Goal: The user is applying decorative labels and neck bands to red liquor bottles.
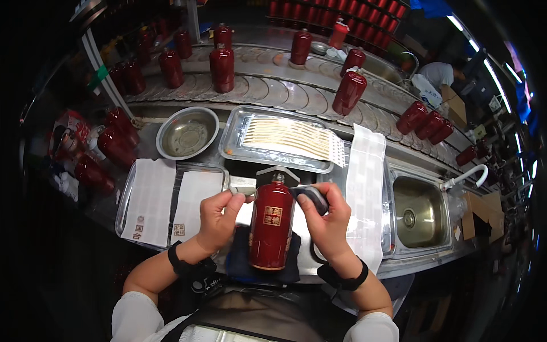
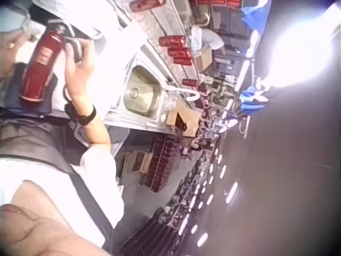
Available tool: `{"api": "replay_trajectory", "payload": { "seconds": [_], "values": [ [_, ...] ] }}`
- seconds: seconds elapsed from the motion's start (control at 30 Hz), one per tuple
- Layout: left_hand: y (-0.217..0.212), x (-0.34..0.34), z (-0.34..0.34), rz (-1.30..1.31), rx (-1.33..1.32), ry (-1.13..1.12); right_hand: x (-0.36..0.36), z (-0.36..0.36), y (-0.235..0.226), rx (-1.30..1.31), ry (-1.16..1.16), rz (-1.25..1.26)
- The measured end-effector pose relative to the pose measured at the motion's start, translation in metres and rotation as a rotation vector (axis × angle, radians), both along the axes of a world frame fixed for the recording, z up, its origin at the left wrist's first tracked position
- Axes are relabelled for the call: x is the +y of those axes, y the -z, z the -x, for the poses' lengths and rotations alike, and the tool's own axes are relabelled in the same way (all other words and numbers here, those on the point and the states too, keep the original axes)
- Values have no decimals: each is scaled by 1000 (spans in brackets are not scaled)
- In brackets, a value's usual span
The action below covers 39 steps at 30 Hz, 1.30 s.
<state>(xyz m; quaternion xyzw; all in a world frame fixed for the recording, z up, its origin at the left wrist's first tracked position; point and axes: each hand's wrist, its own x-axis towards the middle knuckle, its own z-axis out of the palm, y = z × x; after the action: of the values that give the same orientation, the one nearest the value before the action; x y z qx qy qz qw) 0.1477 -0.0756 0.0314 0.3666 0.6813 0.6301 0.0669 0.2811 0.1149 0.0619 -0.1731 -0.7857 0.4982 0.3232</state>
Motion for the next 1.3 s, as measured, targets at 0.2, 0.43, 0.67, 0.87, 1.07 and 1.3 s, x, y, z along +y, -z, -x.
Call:
{"api": "replay_trajectory", "payload": {
  "seconds": [0.2,0.43,0.67,0.87,1.07,1.3],
  "values": [
    [-16,27,19,160,211,15,27,-46,38,2,-45,593],
    [-6,42,20,36,300,-147,-42,-97,7,-450,-160,-188],
    [14,74,16,192,-216,56,-90,-54,35,-294,-133,-77],
    [12,39,23,149,-272,-40,-108,-74,16,-290,-243,-89],
    [-85,-189,39,196,-168,267,-116,-47,-1,-102,-824,-580],
    [-111,-321,-146,607,238,-519,-160,-33,-14,-370,-1010,-455]
  ]
}}
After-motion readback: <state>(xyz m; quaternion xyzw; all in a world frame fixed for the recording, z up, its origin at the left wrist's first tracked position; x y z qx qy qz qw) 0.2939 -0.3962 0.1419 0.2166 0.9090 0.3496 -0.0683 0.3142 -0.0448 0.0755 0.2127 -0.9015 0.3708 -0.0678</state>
